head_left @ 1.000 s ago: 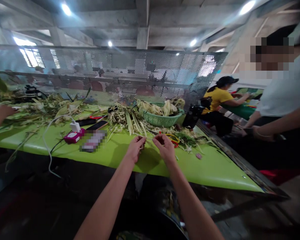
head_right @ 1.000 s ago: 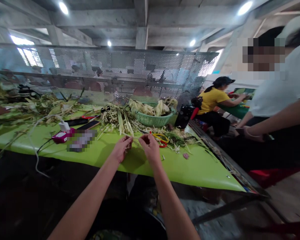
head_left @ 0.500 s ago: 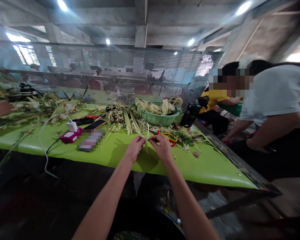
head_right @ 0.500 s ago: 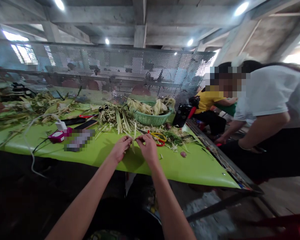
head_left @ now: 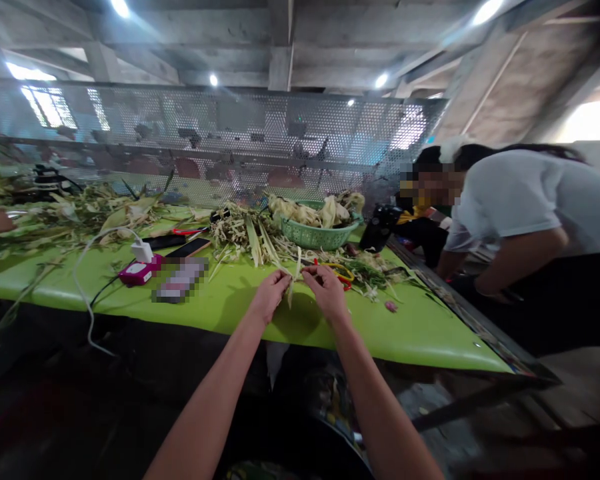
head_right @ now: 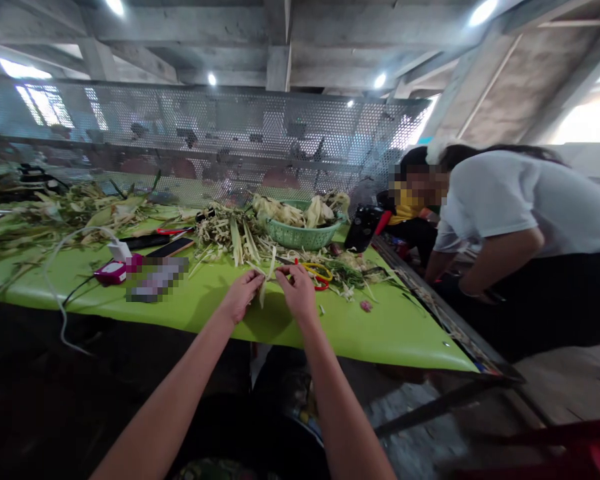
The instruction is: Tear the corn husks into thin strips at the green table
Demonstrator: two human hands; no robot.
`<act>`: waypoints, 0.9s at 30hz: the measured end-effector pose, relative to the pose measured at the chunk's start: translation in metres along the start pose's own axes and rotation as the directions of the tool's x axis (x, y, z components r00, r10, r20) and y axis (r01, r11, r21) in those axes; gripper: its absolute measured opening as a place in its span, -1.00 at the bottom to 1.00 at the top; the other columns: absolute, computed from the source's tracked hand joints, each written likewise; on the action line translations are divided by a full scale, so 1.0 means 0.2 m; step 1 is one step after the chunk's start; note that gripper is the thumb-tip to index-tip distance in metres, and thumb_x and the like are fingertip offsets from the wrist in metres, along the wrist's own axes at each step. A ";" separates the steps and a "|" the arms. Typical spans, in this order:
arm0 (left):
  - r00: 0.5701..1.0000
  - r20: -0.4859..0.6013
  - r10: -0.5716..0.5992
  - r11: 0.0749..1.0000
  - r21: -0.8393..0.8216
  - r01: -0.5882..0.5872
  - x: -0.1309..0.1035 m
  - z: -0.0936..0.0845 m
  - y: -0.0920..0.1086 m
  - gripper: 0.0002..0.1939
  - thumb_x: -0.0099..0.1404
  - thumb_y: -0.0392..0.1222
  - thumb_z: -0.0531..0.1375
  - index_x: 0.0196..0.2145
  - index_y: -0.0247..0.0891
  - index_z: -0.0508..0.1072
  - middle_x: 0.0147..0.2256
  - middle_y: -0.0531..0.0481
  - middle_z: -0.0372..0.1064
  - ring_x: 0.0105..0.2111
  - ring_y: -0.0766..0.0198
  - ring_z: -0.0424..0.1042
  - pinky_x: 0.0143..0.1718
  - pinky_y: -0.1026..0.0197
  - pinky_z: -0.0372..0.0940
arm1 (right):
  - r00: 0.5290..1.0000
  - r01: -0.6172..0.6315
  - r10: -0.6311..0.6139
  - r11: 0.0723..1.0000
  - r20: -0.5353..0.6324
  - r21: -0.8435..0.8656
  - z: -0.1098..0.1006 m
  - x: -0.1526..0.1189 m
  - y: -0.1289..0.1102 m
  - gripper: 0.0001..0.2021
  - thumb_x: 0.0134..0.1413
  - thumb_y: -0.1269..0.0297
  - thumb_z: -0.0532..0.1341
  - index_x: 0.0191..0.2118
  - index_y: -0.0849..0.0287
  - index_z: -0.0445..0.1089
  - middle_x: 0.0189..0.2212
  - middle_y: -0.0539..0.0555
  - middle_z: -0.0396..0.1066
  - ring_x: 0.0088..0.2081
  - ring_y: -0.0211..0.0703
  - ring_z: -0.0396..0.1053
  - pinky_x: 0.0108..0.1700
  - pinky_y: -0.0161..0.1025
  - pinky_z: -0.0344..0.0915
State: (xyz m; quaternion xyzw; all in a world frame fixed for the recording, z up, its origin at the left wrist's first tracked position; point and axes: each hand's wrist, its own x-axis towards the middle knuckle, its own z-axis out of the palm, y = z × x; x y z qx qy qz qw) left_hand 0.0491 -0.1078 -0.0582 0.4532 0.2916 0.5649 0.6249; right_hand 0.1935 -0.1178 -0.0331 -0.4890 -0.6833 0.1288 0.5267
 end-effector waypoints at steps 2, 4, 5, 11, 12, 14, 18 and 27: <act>1.000 0.031 0.006 1.000 0.022 -0.006 -0.01 0.01 0.01 -0.71 0.06 -0.04 0.28 -0.32 -0.29 0.45 -0.45 0.04 0.35 -0.46 0.39 0.30 -0.34 0.34 0.20 | 0.998 -0.054 0.053 0.997 0.025 0.063 0.00 0.00 0.02 -0.74 0.07 0.09 0.17 -0.31 0.18 0.44 -0.35 0.08 0.38 -0.38 -0.15 0.27 -0.33 -0.23 0.19; 0.999 0.051 -0.014 0.999 0.044 0.011 -0.01 0.02 0.01 -0.69 0.05 -0.02 0.29 -0.32 -0.30 0.45 -0.45 0.04 0.36 -0.45 0.38 0.30 -0.33 0.33 0.20 | 0.994 -0.101 0.095 0.987 0.045 0.128 0.00 0.00 0.03 -0.74 0.03 0.06 0.19 -0.35 0.18 0.42 -0.42 0.05 0.38 -0.40 -0.16 0.26 -0.36 -0.25 0.19; 0.998 0.058 -0.026 0.998 0.055 0.023 -0.02 0.02 0.02 -0.69 0.05 -0.01 0.29 -0.34 -0.30 0.46 -0.47 0.04 0.36 -0.45 0.37 0.29 -0.34 0.33 0.19 | 0.992 -0.121 0.114 0.980 0.052 0.160 0.00 0.00 0.04 -0.74 0.01 0.06 0.20 -0.38 0.18 0.41 -0.46 0.04 0.36 -0.42 -0.17 0.25 -0.37 -0.26 0.19; 0.992 0.124 0.004 0.993 0.121 -0.019 -0.03 0.04 0.04 -0.69 0.04 -0.01 0.30 -0.36 -0.32 0.51 -0.44 0.01 0.39 -0.38 0.31 0.32 -0.24 0.29 0.20 | 0.987 -0.162 0.158 0.943 0.039 0.290 0.02 0.00 0.03 -0.76 -0.04 0.08 0.22 -0.44 0.17 0.33 -0.53 -0.02 0.30 -0.46 -0.22 0.22 -0.38 -0.27 0.19; 0.989 0.145 0.006 0.992 0.120 -0.024 -0.03 0.04 0.04 -0.69 0.04 -0.02 0.30 -0.35 -0.32 0.51 -0.43 0.00 0.40 -0.36 0.30 0.32 -0.21 0.28 0.19 | 0.987 -0.160 0.161 0.942 0.020 0.295 0.02 0.00 0.03 -0.77 -0.04 0.09 0.22 -0.45 0.16 0.32 -0.54 -0.03 0.28 -0.47 -0.22 0.21 -0.38 -0.28 0.18; 0.983 0.186 0.002 0.991 0.129 -0.026 -0.03 0.04 0.05 -0.70 0.05 -0.02 0.30 -0.35 -0.32 0.52 -0.42 -0.01 0.42 -0.34 0.27 0.33 -0.18 0.26 0.19 | 0.987 -0.146 0.160 0.947 -0.026 0.287 0.02 0.00 0.03 -0.78 -0.04 0.11 0.22 -0.48 0.16 0.30 -0.55 -0.04 0.25 -0.47 -0.23 0.19 -0.40 -0.28 0.16; 0.983 0.182 0.005 0.984 0.174 -0.037 -0.03 0.04 0.04 -0.73 0.07 -0.03 0.28 -0.38 -0.31 0.54 -0.45 0.00 0.41 -0.37 0.27 0.31 -0.22 0.27 0.17 | 0.987 -0.124 0.147 0.957 -0.069 0.263 0.02 -0.01 0.03 -0.79 -0.03 0.13 0.22 -0.46 0.16 0.30 -0.55 -0.04 0.25 -0.48 -0.24 0.17 -0.41 -0.29 0.14; 0.989 0.113 0.090 0.933 0.338 -0.123 -0.01 0.03 0.01 -0.85 0.10 -0.15 0.24 -0.42 -0.29 0.53 -0.49 0.02 0.38 -0.43 0.28 0.28 -0.32 0.28 0.15 | 0.998 0.061 -0.061 0.998 0.003 -0.001 -0.01 -0.01 -0.06 -0.81 0.02 0.15 0.22 -0.34 0.15 0.46 -0.37 0.07 0.31 -0.41 -0.19 0.21 -0.39 -0.25 0.18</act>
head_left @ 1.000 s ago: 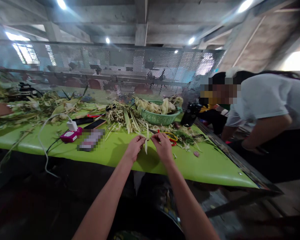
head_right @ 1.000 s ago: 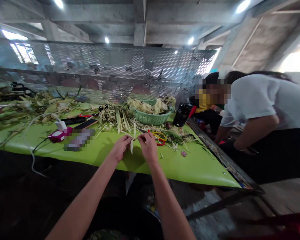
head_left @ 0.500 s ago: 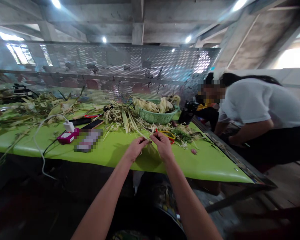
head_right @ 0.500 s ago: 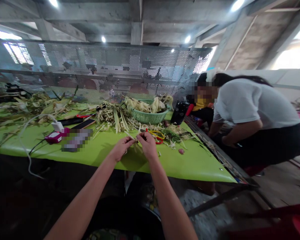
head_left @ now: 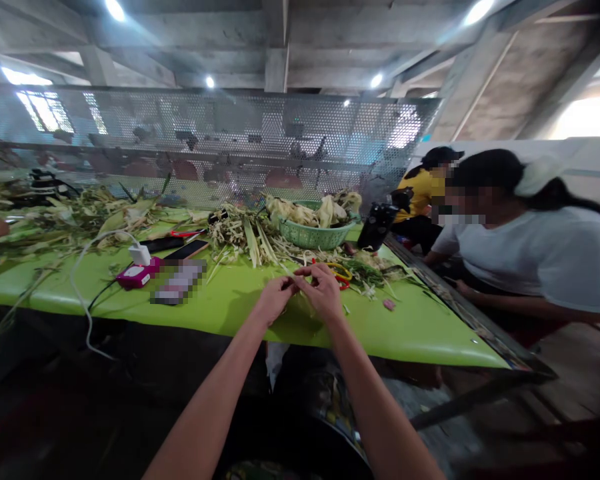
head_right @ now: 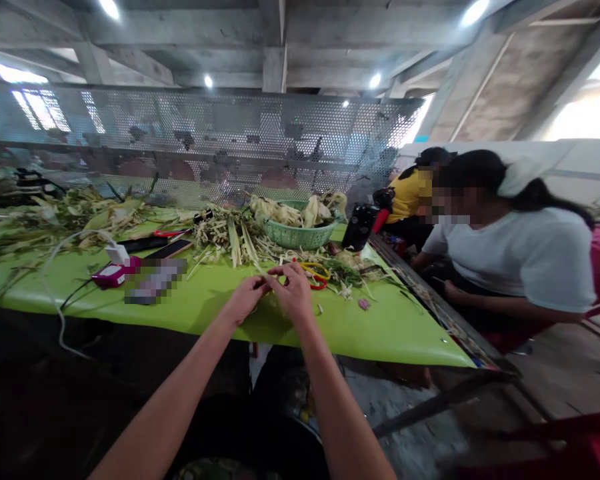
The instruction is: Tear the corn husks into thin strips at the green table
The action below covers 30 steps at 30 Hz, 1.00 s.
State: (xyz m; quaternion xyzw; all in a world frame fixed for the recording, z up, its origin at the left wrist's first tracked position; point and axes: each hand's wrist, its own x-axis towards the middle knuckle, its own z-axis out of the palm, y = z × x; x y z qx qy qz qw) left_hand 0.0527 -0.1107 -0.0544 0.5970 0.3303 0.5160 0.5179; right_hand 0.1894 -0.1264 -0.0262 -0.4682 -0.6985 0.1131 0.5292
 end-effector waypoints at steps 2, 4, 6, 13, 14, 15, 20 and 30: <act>0.999 0.028 0.028 0.999 0.034 -0.029 0.00 0.00 0.00 -0.88 0.09 -0.20 0.23 -0.42 -0.28 0.54 -0.48 0.02 0.40 -0.42 0.26 0.29 -0.30 0.27 0.16 | 0.999 0.022 -0.022 1.000 0.043 -0.018 0.01 0.00 0.00 -0.83 0.01 0.17 0.22 -0.37 0.15 0.47 -0.38 0.08 0.32 -0.37 -0.15 0.24 -0.36 -0.23 0.20; 0.997 0.055 0.047 0.995 0.090 -0.051 0.01 0.01 0.00 -0.90 0.09 -0.23 0.22 -0.45 -0.27 0.54 -0.50 0.02 0.40 -0.44 0.25 0.29 -0.31 0.26 0.17 | 0.999 0.027 -0.026 0.999 0.031 -0.018 0.01 0.00 0.01 -0.87 0.00 0.21 0.22 -0.42 0.15 0.44 -0.42 0.06 0.32 -0.36 -0.14 0.26 -0.34 -0.22 0.20; 0.993 0.100 0.063 0.986 0.147 -0.077 0.01 0.02 0.00 -0.90 0.09 -0.24 0.21 -0.47 -0.28 0.53 -0.50 0.01 0.40 -0.44 0.25 0.29 -0.31 0.25 0.18 | 1.000 0.024 -0.024 0.999 0.000 -0.021 0.01 0.00 0.02 -0.89 -0.01 0.25 0.22 -0.47 0.15 0.41 -0.45 0.05 0.31 -0.38 -0.15 0.26 -0.35 -0.23 0.20; 0.994 0.112 -0.013 0.996 0.095 0.002 -0.01 0.02 0.00 -0.85 0.09 -0.16 0.24 -0.43 -0.29 0.52 -0.46 0.01 0.41 -0.44 0.31 0.28 -0.33 0.28 0.16 | 0.995 0.025 -0.022 0.999 -0.100 0.028 0.01 0.00 0.00 -0.88 0.01 0.24 0.23 -0.44 0.15 0.41 -0.44 0.02 0.29 -0.43 -0.21 0.21 -0.38 -0.27 0.16; 0.997 0.064 -0.044 0.998 0.056 0.041 -0.01 0.02 0.00 -0.83 0.09 -0.12 0.25 -0.41 -0.29 0.52 -0.48 0.03 0.38 -0.47 0.34 0.26 -0.37 0.30 0.14 | 0.992 0.013 -0.008 0.999 -0.124 0.035 0.01 0.00 0.00 -0.87 0.03 0.21 0.21 -0.38 0.15 0.42 -0.40 0.03 0.31 -0.44 -0.22 0.20 -0.38 -0.27 0.16; 0.996 0.021 -0.081 0.997 0.003 0.081 -0.01 0.01 0.00 -0.80 0.10 -0.09 0.25 -0.39 -0.28 0.52 -0.50 0.04 0.36 -0.50 0.37 0.23 -0.41 0.31 0.11 | 0.988 -0.005 0.012 0.999 -0.151 0.042 0.01 0.00 0.00 -0.83 0.05 0.18 0.20 -0.31 0.15 0.43 -0.35 0.05 0.32 -0.45 -0.24 0.18 -0.39 -0.27 0.16; 0.986 -0.032 -0.162 0.937 -0.319 0.144 0.00 -0.02 0.00 -0.71 0.04 -0.03 0.29 -0.35 -0.30 0.50 -0.49 0.04 0.32 -0.57 0.45 0.17 -0.50 0.36 0.07 | 0.988 -0.122 0.134 0.982 -0.078 0.144 0.01 -0.01 0.01 -0.76 0.04 0.07 0.20 -0.30 0.16 0.37 -0.41 0.02 0.36 -0.46 -0.24 0.22 -0.38 -0.28 0.19; 0.988 -0.090 -0.125 0.948 -0.304 0.092 -0.01 -0.02 0.04 -0.77 0.00 -0.16 0.29 -0.39 -0.34 0.44 -0.50 0.05 0.32 -0.53 0.43 0.23 -0.47 0.34 0.12 | 0.986 -0.167 0.163 0.976 0.045 0.138 0.03 0.00 0.02 -0.78 -0.02 0.11 0.21 -0.47 0.17 0.36 -0.55 -0.01 0.33 -0.47 -0.20 0.23 -0.39 -0.27 0.17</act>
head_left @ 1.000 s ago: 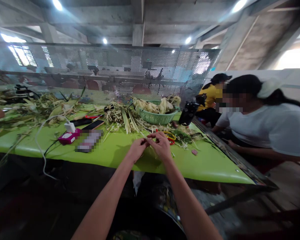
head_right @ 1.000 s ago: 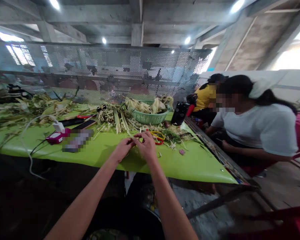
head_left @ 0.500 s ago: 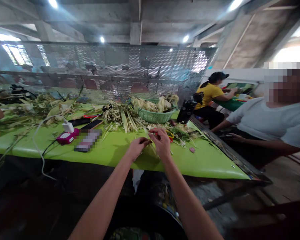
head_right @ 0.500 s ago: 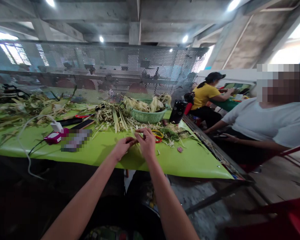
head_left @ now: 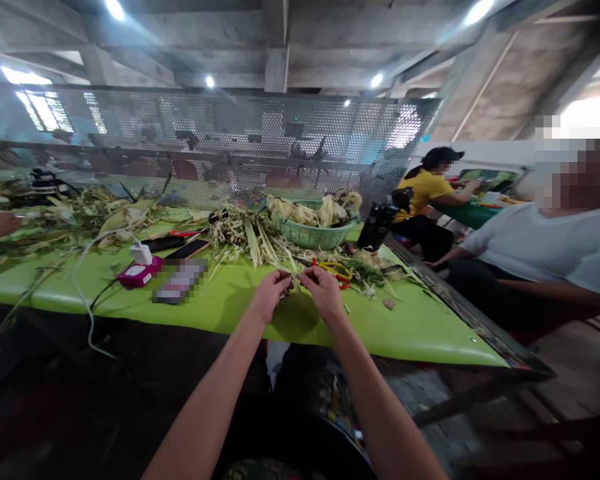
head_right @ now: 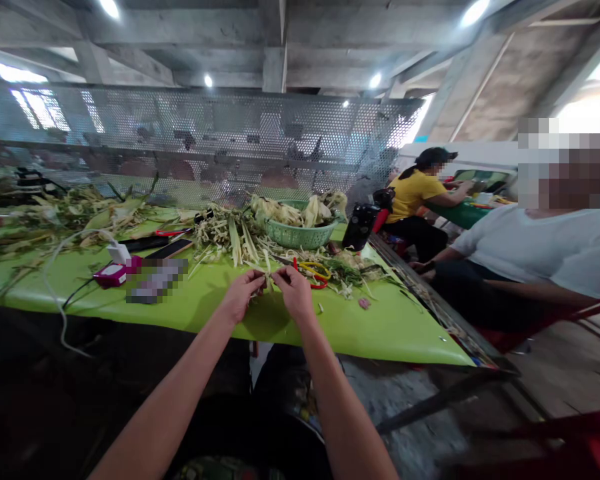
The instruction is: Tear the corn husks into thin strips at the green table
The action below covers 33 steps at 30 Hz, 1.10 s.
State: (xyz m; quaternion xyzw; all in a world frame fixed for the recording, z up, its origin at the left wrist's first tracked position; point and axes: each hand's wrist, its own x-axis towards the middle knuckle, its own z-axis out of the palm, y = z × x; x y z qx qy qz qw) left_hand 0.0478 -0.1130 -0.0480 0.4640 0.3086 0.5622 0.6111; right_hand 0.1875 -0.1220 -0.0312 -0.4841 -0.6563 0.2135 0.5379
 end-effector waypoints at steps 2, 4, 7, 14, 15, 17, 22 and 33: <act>1.000 -0.007 0.017 1.000 0.022 -0.017 0.00 0.00 0.00 -0.80 0.00 -0.18 0.28 -0.42 -0.35 0.43 -0.53 0.06 0.30 -0.54 0.42 0.22 -0.49 0.33 0.10 | 0.999 -0.006 0.006 1.000 -0.042 -0.004 0.00 0.00 0.00 -0.78 -0.03 0.11 0.21 -0.47 0.18 0.35 -0.56 -0.02 0.31 -0.48 -0.21 0.22 -0.39 -0.28 0.16; 1.000 -0.005 0.030 0.999 0.027 -0.030 0.00 0.00 0.00 -0.81 0.01 -0.17 0.28 -0.44 -0.35 0.42 -0.54 0.07 0.29 -0.54 0.42 0.22 -0.50 0.33 0.10 | 0.999 -0.020 0.022 0.999 -0.044 0.033 0.00 0.01 0.01 -0.77 -0.03 0.10 0.21 -0.46 0.17 0.35 -0.56 -0.02 0.31 -0.48 -0.22 0.22 -0.39 -0.28 0.16; 0.999 -0.002 0.045 0.999 -0.001 -0.045 0.00 0.01 0.00 -0.76 0.01 -0.16 0.30 -0.38 -0.34 0.41 -0.51 0.06 0.32 -0.53 0.41 0.26 -0.50 0.33 0.13 | 0.999 -0.054 0.054 0.988 0.003 0.141 -0.01 0.01 0.02 -0.74 -0.02 0.04 0.20 -0.44 0.16 0.35 -0.53 -0.02 0.34 -0.45 -0.21 0.26 -0.36 -0.27 0.19; 0.997 0.043 0.059 0.998 -0.020 -0.058 0.00 0.00 -0.02 -0.62 0.00 -0.08 0.35 -0.31 -0.31 0.31 -0.48 0.04 0.36 -0.50 0.39 0.32 -0.47 0.32 0.20 | 0.994 -0.076 0.065 0.989 0.090 0.123 0.00 0.00 0.03 -0.74 -0.04 0.06 0.23 -0.48 0.17 0.35 -0.57 -0.03 0.32 -0.50 -0.23 0.21 -0.41 -0.28 0.13; 0.996 0.058 0.067 0.998 -0.004 -0.066 0.00 0.00 -0.03 -0.64 0.01 -0.09 0.34 -0.32 -0.32 0.32 -0.47 0.03 0.36 -0.48 0.37 0.34 -0.46 0.32 0.21 | 0.995 -0.078 0.067 0.987 0.078 0.139 0.00 0.00 0.03 -0.75 -0.04 0.07 0.23 -0.49 0.17 0.35 -0.57 -0.03 0.31 -0.50 -0.24 0.20 -0.41 -0.28 0.12; 0.994 0.085 0.069 0.997 0.035 -0.072 0.00 -0.01 -0.04 -0.66 0.03 -0.10 0.33 -0.33 -0.32 0.33 -0.49 0.03 0.35 -0.47 0.36 0.35 -0.46 0.31 0.21 | 0.994 -0.103 0.094 0.973 0.056 0.207 0.00 0.00 0.03 -0.76 -0.07 0.10 0.25 -0.52 0.17 0.33 -0.58 -0.05 0.27 -0.51 -0.25 0.17 -0.42 -0.29 0.10; 0.991 0.129 0.034 0.995 0.088 -0.046 -0.01 0.02 -0.03 -0.73 0.01 -0.17 0.32 -0.42 -0.29 0.29 -0.52 0.06 0.32 -0.51 0.36 0.35 -0.45 0.29 0.20 | 0.981 -0.192 0.184 0.906 0.059 0.377 0.00 0.01 0.02 -0.78 -0.15 0.17 0.29 -0.56 0.18 0.31 -0.64 -0.08 0.21 -0.55 -0.31 0.11 -0.45 -0.30 0.07; 0.996 0.067 -0.055 0.987 -0.144 0.064 -0.01 0.02 0.01 -0.65 -0.01 -0.11 0.34 -0.28 -0.33 0.45 -0.45 0.04 0.39 -0.46 0.38 0.33 -0.34 0.30 0.22 | 0.982 -0.115 0.075 0.966 0.172 0.233 0.01 0.01 0.02 -0.79 -0.09 0.13 0.27 -0.43 0.19 0.44 -0.52 -0.02 0.38 -0.45 -0.23 0.26 -0.35 -0.27 0.19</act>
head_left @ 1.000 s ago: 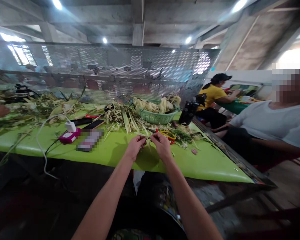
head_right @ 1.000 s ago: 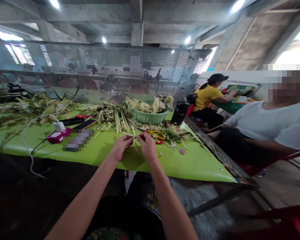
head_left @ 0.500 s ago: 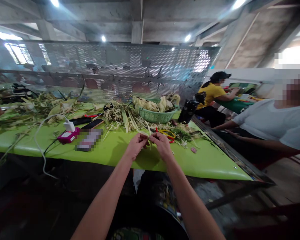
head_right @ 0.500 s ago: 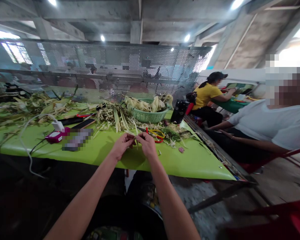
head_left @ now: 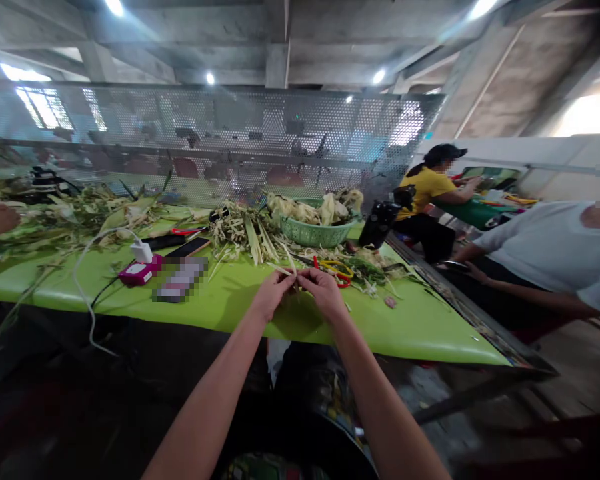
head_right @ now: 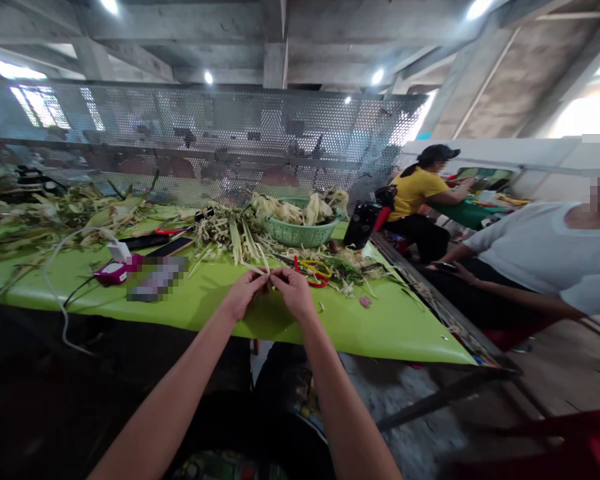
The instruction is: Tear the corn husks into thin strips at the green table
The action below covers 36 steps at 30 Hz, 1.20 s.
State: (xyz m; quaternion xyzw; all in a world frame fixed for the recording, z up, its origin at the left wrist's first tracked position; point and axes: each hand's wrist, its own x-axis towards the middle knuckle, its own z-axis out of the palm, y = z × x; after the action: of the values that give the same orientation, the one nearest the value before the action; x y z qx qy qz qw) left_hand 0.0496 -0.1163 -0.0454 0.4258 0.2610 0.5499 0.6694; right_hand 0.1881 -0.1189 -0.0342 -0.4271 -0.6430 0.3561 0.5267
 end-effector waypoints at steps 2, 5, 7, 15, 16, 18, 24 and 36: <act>1.000 -0.018 -0.001 1.000 0.014 0.002 0.01 -0.01 -0.01 -0.63 -0.05 -0.09 0.36 -0.30 -0.33 0.45 -0.49 0.06 0.37 -0.51 0.41 0.31 -0.40 0.32 0.21 | 1.000 0.010 -0.009 1.000 -0.019 0.014 0.01 0.00 0.01 -0.81 -0.09 0.17 0.27 -0.37 0.18 0.45 -0.46 0.00 0.41 -0.40 -0.19 0.31 -0.29 -0.24 0.23; 0.998 -0.045 -0.034 0.999 0.012 0.034 0.02 -0.02 -0.02 -0.61 -0.08 -0.06 0.38 -0.33 -0.32 0.45 -0.55 0.09 0.33 -0.57 0.42 0.28 -0.48 0.34 0.18 | 0.997 0.035 -0.032 0.998 -0.074 0.043 0.00 0.00 0.01 -0.81 -0.11 0.21 0.29 -0.33 0.17 0.42 -0.42 0.03 0.42 -0.36 -0.17 0.34 -0.25 -0.21 0.26; 0.998 -0.045 -0.046 0.998 0.030 0.047 0.03 -0.03 -0.02 -0.62 -0.10 -0.05 0.39 -0.37 -0.32 0.44 -0.57 0.10 0.32 -0.60 0.43 0.26 -0.51 0.34 0.17 | 0.990 0.065 -0.058 0.997 -0.128 0.048 0.00 0.00 0.02 -0.80 -0.14 0.23 0.31 -0.35 0.16 0.38 -0.43 0.02 0.39 -0.37 -0.18 0.33 -0.25 -0.22 0.27; 0.999 -0.030 -0.029 0.993 0.117 0.033 0.02 -0.03 -0.03 -0.66 -0.09 -0.05 0.38 -0.44 -0.32 0.41 -0.57 0.10 0.30 -0.60 0.45 0.25 -0.53 0.36 0.14 | 0.965 0.086 -0.093 0.995 -0.246 -0.042 0.00 0.00 0.02 -0.78 -0.12 0.18 0.30 -0.34 0.15 0.31 -0.40 0.03 0.36 -0.35 -0.16 0.32 -0.24 -0.21 0.27; 0.998 -0.054 -0.028 0.994 0.104 0.033 0.03 -0.03 -0.03 -0.66 -0.10 -0.05 0.38 -0.43 -0.31 0.40 -0.58 0.11 0.30 -0.61 0.45 0.25 -0.53 0.35 0.14 | 0.963 0.082 -0.097 0.994 -0.250 -0.069 -0.01 0.00 0.01 -0.77 -0.10 0.17 0.28 -0.32 0.16 0.32 -0.39 0.04 0.36 -0.34 -0.15 0.32 -0.24 -0.19 0.27; 0.991 -0.132 -0.030 0.998 0.049 0.036 0.03 -0.02 -0.03 -0.63 -0.11 -0.05 0.38 -0.41 -0.30 0.39 -0.59 0.12 0.30 -0.61 0.44 0.26 -0.52 0.34 0.15 | 0.940 0.103 -0.148 0.982 -0.307 -0.159 -0.02 0.00 0.01 -0.73 -0.07 0.14 0.27 -0.24 0.16 0.33 -0.32 0.09 0.38 -0.29 -0.10 0.32 -0.20 -0.15 0.27; 0.974 -0.225 0.016 0.996 -0.086 -0.036 0.05 -0.02 -0.03 -0.60 -0.12 -0.05 0.39 -0.39 -0.31 0.38 -0.55 0.07 0.36 -0.56 0.39 0.34 -0.46 0.31 0.21 | 0.876 0.170 -0.355 0.860 -0.326 -0.481 -0.04 -0.01 -0.03 -0.78 0.02 0.09 0.21 -0.35 0.15 0.40 -0.33 0.11 0.37 -0.19 0.00 0.27 -0.10 -0.09 0.17; 0.973 -0.225 -0.050 0.993 -0.117 0.024 0.04 -0.02 -0.02 -0.66 -0.13 -0.08 0.39 -0.49 -0.32 0.38 -0.62 0.12 0.27 -0.64 0.47 0.23 -0.59 0.37 0.10 | 0.988 0.103 -0.134 0.946 -0.082 -0.309 -0.01 0.02 0.05 -0.73 -0.03 0.05 0.23 -0.49 0.16 0.36 -0.54 0.02 0.34 -0.44 -0.13 0.25 -0.35 -0.23 0.17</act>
State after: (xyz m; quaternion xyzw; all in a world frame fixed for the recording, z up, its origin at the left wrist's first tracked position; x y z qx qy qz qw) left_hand 0.0506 -0.1074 -0.0506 0.3164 0.3123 0.5965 0.6683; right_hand 0.1909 -0.1117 -0.0414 -0.4811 -0.6869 0.1986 0.5072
